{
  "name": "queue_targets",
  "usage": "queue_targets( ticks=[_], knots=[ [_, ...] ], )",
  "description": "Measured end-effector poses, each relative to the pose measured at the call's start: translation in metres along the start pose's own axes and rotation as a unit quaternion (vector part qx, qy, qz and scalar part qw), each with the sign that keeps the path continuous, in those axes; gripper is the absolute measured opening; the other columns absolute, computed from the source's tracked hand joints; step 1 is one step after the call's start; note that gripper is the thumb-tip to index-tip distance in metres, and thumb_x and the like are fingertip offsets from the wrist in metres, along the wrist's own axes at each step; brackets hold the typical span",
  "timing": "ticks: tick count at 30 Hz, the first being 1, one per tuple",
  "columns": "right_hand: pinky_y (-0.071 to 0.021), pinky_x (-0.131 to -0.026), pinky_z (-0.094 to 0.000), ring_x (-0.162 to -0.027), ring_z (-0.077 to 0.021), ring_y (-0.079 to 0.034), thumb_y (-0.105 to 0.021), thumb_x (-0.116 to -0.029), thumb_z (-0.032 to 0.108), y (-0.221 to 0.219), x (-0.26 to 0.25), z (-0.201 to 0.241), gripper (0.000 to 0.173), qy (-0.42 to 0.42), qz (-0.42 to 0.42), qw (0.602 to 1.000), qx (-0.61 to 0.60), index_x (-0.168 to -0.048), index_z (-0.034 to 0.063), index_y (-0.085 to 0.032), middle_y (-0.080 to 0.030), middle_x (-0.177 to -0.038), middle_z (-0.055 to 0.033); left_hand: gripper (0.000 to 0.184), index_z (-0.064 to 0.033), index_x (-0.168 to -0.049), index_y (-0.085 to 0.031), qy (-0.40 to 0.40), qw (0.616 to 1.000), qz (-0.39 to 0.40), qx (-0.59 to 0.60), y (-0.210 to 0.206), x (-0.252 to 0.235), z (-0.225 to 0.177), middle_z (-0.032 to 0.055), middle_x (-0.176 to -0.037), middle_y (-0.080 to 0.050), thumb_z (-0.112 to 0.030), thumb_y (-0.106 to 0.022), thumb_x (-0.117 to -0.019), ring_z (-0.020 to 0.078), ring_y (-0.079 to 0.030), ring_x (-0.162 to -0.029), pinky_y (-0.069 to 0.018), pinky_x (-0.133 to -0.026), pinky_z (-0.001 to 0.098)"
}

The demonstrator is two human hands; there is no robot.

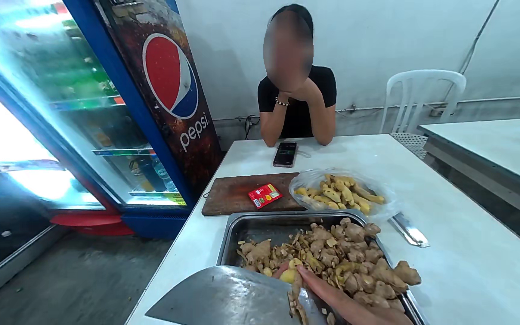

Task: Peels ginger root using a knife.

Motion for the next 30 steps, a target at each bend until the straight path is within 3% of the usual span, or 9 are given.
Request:
queue_targets(
  ticks=[1, 4, 8, 11, 16, 22, 24, 28, 30],
  knots=[
    [-0.0570, -0.089, -0.0515, -0.108, -0.0257, -0.071, -0.061, -0.1009, 0.046, -0.001, 0.000, 0.000, 0.068, 0.004, -0.002, 1.000, -0.006, -0.157, 0.0110, -0.044, -0.063, -0.140, -0.0128, 0.027, -0.0046, -0.125, -0.056, -0.001, 1.000, -0.002, -0.012, -0.002, 0.000, -0.001, 0.0056, -0.115, -0.073, 0.001, -0.045, -0.1015, 0.0149, -0.072, -0.101, -0.0601, -0.090, 0.0335],
    [-0.0525, -0.102, -0.0472, -0.124, -0.0235, -0.064, -0.061, -0.1003, 0.047, -0.006, -0.002, -0.002, 0.074, 0.014, -0.003, 0.999, -0.049, -0.158, 0.0068, -0.039, -0.056, -0.149, -0.0139, 0.034, -0.0054, -0.135, -0.057, -0.032, 0.997, 0.018, -0.069, -0.012, -0.002, -0.003, 0.0016, -0.126, -0.068, -0.005, -0.044, -0.1037, 0.0096, -0.065, -0.114, -0.0537, -0.099, 0.0304],
    [-0.0537, -0.099, -0.0475, -0.120, -0.0257, -0.066, -0.067, -0.0971, 0.046, -0.006, -0.006, 0.007, 0.080, 0.014, -0.019, 0.998, -0.057, -0.157, 0.0014, -0.038, -0.057, -0.145, -0.0187, 0.042, 0.0012, -0.144, -0.048, -0.088, 0.990, 0.060, -0.098, -0.008, -0.007, 0.005, 0.0049, -0.135, -0.061, -0.006, -0.048, -0.1018, 0.0103, -0.060, -0.121, -0.0498, -0.104, 0.0315],
    [-0.0553, -0.096, -0.0491, -0.116, -0.0259, -0.068, -0.062, -0.1002, 0.046, -0.007, -0.004, 0.008, 0.075, 0.011, -0.024, 0.999, -0.035, -0.157, 0.0035, -0.039, -0.058, -0.145, -0.0169, 0.041, 0.0013, -0.143, -0.047, -0.100, 0.987, 0.047, -0.113, -0.008, -0.005, 0.005, 0.0046, -0.137, -0.060, -0.005, -0.046, -0.1025, 0.0100, -0.058, -0.123, -0.0484, -0.105, 0.0312],
    [-0.0556, -0.096, -0.0471, -0.115, -0.0236, -0.068, -0.058, -0.1025, 0.044, -0.007, -0.003, 0.004, 0.070, 0.011, -0.009, 0.998, -0.057, -0.158, 0.0065, -0.039, -0.056, -0.149, -0.0139, 0.036, -0.0048, -0.139, -0.051, -0.075, 0.989, 0.015, -0.124, -0.012, 0.001, 0.002, -0.0016, -0.129, -0.065, -0.005, -0.044, -0.1040, 0.0064, -0.063, -0.116, -0.0520, -0.100, 0.0281],
    [-0.0489, -0.108, -0.0430, -0.130, -0.0222, -0.060, -0.058, -0.1031, 0.041, -0.002, -0.003, 0.001, 0.069, 0.038, 0.019, 0.992, -0.117, -0.158, 0.0039, -0.038, -0.049, -0.154, -0.0171, 0.039, -0.0012, -0.143, -0.049, -0.097, 0.983, 0.088, -0.127, -0.006, -0.006, 0.000, 0.0029, -0.143, -0.058, -0.007, -0.044, -0.1052, 0.0099, -0.055, -0.130, -0.0457, -0.110, 0.0317],
    [-0.0473, -0.110, -0.0411, -0.132, -0.0208, -0.058, -0.058, -0.1037, 0.040, 0.000, -0.004, -0.001, 0.067, 0.053, 0.022, 0.991, -0.124, -0.157, 0.0027, -0.039, -0.050, -0.153, -0.0169, 0.039, -0.0001, -0.144, -0.049, -0.084, 0.985, 0.101, -0.111, -0.005, -0.007, -0.001, 0.0033, -0.143, -0.059, -0.006, -0.042, -0.1059, 0.0102, -0.056, -0.129, -0.0459, -0.109, 0.0316],
    [-0.0512, -0.105, -0.0418, -0.126, -0.0189, -0.062, -0.055, -0.1049, 0.040, 0.000, 0.000, -0.005, 0.061, 0.050, 0.001, 0.993, -0.110, -0.156, 0.0076, -0.044, -0.054, -0.151, -0.0124, 0.032, -0.0045, -0.133, -0.055, -0.042, 0.993, 0.085, -0.063, -0.001, -0.005, 0.001, 0.0009, -0.128, -0.068, -0.006, -0.036, -0.1071, 0.0104, -0.064, -0.117, -0.0498, -0.106, 0.0347],
    [-0.0484, -0.110, -0.0411, -0.131, -0.0191, -0.059, -0.056, -0.1046, 0.039, -0.001, 0.000, -0.007, 0.064, 0.057, 0.008, 0.989, -0.133, -0.157, 0.0043, -0.040, -0.052, -0.153, -0.0138, 0.036, -0.0024, -0.138, -0.051, -0.038, 0.991, 0.099, -0.078, -0.002, -0.006, 0.000, 0.0016, -0.134, -0.064, -0.005, -0.034, -0.1070, 0.0102, -0.062, -0.121, -0.0493, -0.107, 0.0332]
  ],
)
Point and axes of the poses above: each hand's wrist, its own x-axis away from the middle knuckle, its own y-axis out of the back of the hand, z = x × y, the point moved 3 cm from there along -x, towards the middle knuckle
